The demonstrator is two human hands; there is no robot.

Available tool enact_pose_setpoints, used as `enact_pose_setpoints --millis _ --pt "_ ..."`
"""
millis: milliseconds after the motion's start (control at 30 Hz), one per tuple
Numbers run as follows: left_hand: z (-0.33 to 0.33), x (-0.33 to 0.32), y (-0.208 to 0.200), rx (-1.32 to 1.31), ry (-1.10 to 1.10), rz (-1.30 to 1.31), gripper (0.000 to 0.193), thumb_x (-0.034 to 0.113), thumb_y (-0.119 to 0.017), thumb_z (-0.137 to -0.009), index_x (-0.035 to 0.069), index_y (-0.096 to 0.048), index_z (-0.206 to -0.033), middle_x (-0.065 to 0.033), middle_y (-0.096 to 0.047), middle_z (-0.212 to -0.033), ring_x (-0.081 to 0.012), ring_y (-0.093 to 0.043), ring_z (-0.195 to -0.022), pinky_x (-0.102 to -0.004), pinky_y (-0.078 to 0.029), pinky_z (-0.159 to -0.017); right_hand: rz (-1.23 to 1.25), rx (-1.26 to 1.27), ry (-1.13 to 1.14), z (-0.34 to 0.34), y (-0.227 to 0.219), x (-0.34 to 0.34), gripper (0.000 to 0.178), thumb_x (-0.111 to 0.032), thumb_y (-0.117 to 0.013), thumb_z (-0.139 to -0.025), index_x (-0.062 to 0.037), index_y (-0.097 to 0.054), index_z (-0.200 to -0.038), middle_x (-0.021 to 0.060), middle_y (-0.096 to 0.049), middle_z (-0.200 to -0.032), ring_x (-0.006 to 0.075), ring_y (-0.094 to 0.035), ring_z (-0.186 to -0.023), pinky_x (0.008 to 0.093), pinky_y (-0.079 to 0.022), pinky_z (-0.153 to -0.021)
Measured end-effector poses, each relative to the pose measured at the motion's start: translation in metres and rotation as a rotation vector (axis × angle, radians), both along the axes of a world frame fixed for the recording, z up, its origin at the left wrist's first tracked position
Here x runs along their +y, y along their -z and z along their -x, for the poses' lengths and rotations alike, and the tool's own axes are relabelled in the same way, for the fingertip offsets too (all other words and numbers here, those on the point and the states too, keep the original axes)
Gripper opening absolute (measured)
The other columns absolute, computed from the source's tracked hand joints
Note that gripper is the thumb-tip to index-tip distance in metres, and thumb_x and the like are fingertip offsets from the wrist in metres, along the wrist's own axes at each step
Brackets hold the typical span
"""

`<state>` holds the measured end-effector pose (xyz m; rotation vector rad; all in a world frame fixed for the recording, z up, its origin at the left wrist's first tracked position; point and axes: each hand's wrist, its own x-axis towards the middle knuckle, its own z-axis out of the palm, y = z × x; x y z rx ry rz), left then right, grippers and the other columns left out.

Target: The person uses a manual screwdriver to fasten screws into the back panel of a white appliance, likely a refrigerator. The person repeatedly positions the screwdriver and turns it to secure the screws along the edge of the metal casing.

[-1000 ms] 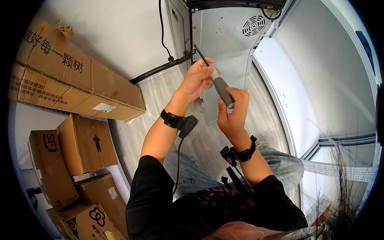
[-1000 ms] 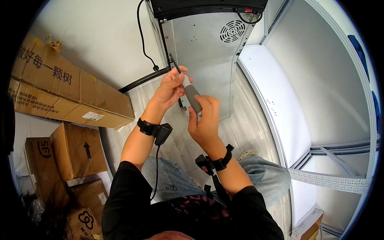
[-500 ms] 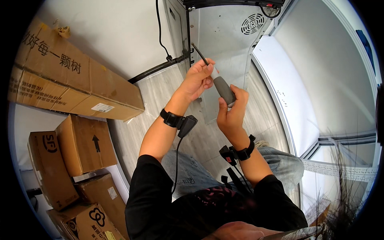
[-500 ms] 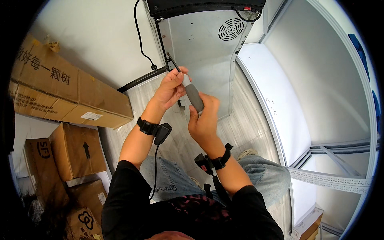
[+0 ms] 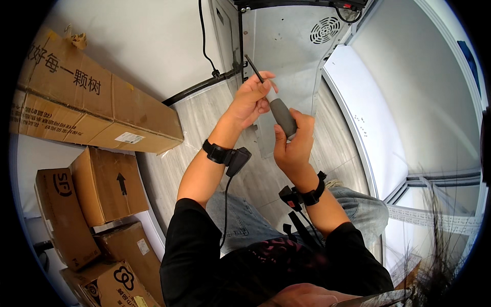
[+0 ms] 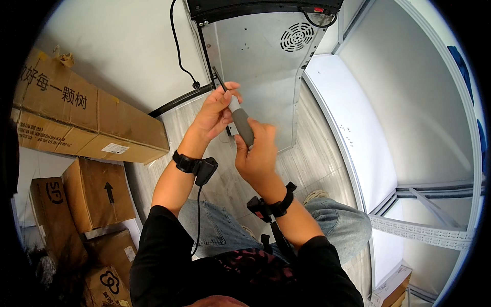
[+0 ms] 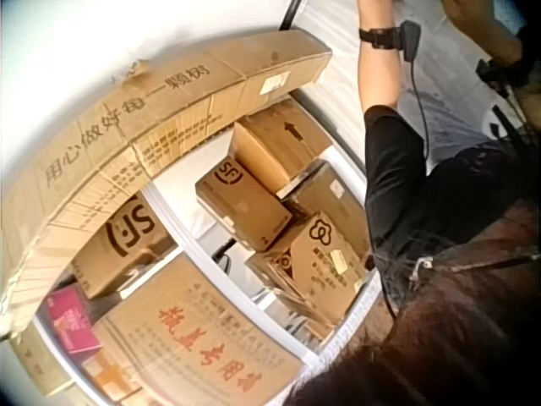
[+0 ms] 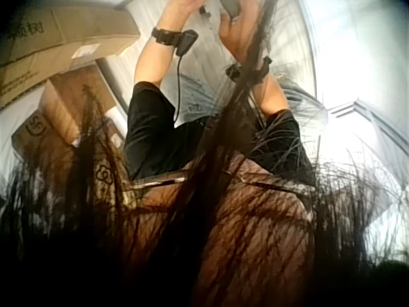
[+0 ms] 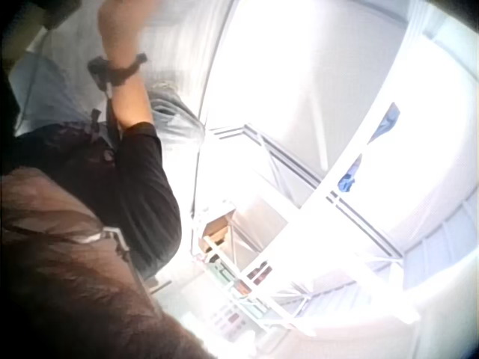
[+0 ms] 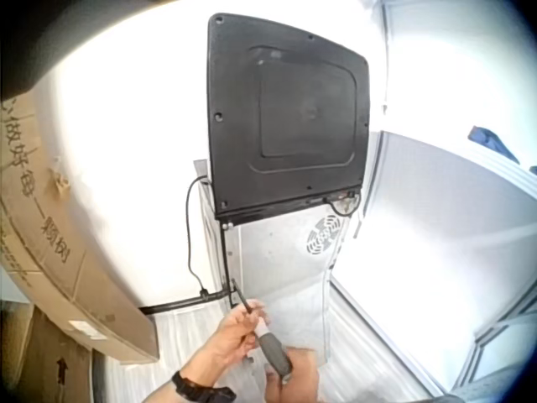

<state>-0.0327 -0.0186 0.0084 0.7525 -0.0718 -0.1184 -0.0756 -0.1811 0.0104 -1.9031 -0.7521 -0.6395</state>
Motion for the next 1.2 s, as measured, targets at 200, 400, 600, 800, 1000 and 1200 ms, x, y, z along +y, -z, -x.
enact_pose_setpoints --millis 200,400,600,800,1000,1200 --pt "0.005 0.005 -0.003 -0.060 0.045 0.016 0.040 0.019 -0.061 -0.088 0.006 -0.044 -0.121 -0.0083 -0.060 -0.098 -0.0043 -0.048 -0.051 -0.0161 -0.039 -0.044 -0.013 0.288 -0.006 0.004 -0.009 -0.004 0.041 -0.010 -0.063 -0.082 0.0028 -0.045 -0.117 0.0226 -0.052 -0.105 0.0346 -0.058 -0.083 0.0358 -0.049 -0.066" --pt "0.000 0.001 0.007 -0.011 0.016 0.061 0.039 0.018 -0.061 -0.089 0.006 -0.044 -0.121 -0.0080 -0.060 -0.097 -0.0042 -0.048 -0.053 -0.0158 -0.037 -0.043 0.052 -0.140 0.011 -0.007 -0.002 -0.005 0.040 -0.016 -0.061 -0.085 0.0026 -0.045 -0.117 0.0208 -0.054 -0.103 0.0327 -0.060 -0.081 0.0368 -0.049 -0.066" --pt "0.004 -0.004 -0.008 -0.039 0.067 0.132 0.034 0.019 -0.060 -0.089 0.005 -0.045 -0.117 -0.0075 -0.059 -0.098 -0.0031 -0.048 -0.052 -0.0153 -0.037 -0.043 0.037 0.291 0.027 0.002 -0.009 -0.008 0.044 -0.017 -0.063 -0.083 0.0022 -0.044 -0.118 0.0196 -0.054 -0.103 0.0317 -0.058 -0.076 0.0349 -0.048 -0.064" --pt "0.000 0.007 0.009 -0.127 0.072 0.037 0.037 0.021 -0.057 -0.091 0.007 -0.043 -0.123 -0.0065 -0.058 -0.099 -0.0024 -0.044 -0.052 -0.0150 -0.035 -0.041 0.005 -0.086 -0.015 -0.009 -0.008 -0.003 0.047 -0.017 -0.064 -0.083 0.0014 -0.043 -0.120 0.0206 -0.054 -0.103 0.0325 -0.058 -0.071 0.0369 -0.049 -0.063" --pt "0.003 -0.006 -0.001 -0.011 0.079 0.160 0.041 0.021 -0.057 -0.091 0.008 -0.042 -0.126 -0.0047 -0.058 -0.100 -0.0024 -0.041 -0.046 -0.0152 -0.035 -0.040 0.023 0.322 -0.018 -0.001 -0.004 -0.009 0.048 -0.015 -0.066 -0.081 0.0013 -0.043 -0.120 0.0228 -0.050 -0.108 0.0333 -0.056 -0.083 0.0360 -0.047 -0.065" --pt "0.002 0.002 0.007 -0.107 0.040 0.068 0.039 0.019 -0.056 -0.091 0.007 -0.042 -0.126 -0.0052 -0.058 -0.100 -0.0029 -0.043 -0.047 -0.0156 -0.035 -0.039 -0.024 0.025 -0.022 -0.003 -0.021 -0.003 0.046 -0.014 -0.064 -0.082 0.0014 -0.043 -0.121 0.0227 -0.052 -0.104 0.0337 -0.057 -0.082 0.0374 -0.048 -0.063"
